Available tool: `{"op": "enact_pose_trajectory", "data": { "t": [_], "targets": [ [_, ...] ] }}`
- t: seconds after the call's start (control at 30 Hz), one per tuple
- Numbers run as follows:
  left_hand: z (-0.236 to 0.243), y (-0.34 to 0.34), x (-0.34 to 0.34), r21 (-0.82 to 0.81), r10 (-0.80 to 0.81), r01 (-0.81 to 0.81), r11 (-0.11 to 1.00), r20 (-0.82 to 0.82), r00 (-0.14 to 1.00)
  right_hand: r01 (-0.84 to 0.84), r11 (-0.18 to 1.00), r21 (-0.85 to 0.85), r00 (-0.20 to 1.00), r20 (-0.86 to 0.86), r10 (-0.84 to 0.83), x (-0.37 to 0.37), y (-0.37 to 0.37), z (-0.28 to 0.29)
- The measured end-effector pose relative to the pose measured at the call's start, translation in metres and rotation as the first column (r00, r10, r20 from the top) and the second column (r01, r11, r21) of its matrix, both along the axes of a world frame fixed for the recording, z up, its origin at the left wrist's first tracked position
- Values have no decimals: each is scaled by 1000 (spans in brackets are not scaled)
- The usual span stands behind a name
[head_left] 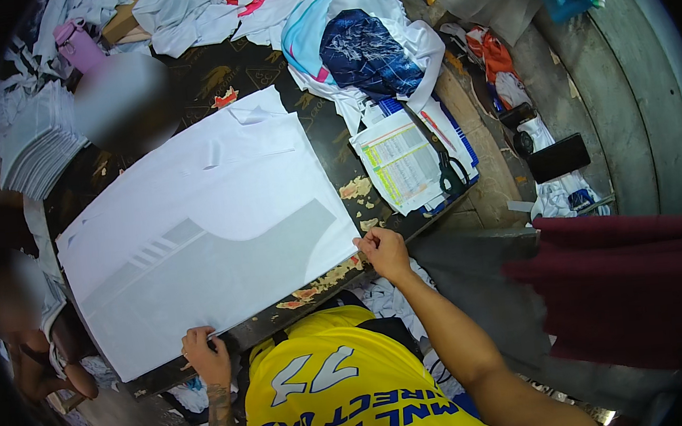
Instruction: The person uses shears to cut a large white sheet of fabric on a table, following a pattern. They repeatedly trim the edges, fold the cut piece, and place it aside. The person then picks up a printed jersey design, cuts around it, and continues cutting additional white fabric pieces.
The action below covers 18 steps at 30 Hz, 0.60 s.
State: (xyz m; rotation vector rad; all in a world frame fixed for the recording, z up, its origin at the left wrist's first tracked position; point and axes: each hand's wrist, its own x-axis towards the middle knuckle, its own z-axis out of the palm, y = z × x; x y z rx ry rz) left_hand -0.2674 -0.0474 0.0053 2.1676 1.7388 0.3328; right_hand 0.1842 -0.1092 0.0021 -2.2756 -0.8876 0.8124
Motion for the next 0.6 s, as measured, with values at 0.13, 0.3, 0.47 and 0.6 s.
{"op": "enact_pose_trajectory", "data": {
  "t": [0.13,0.3,0.47,0.6],
  "targets": [
    [6,37,69,86,-156,143,986,166,974,-54,991,120,950,312,14,-20,0,9],
    [2,116,197,-40,-239,254,966,221,946,-59,998,5,995,85,59,-23,1,7],
    [1,103,178,103,-394,382,919,159,905,-135,991,6,976,175,132,8,2,17],
    [-16,75,23,110,126,-139,984,119,985,-318,944,84,919,273,285,-22,41,51]
  ]
}}
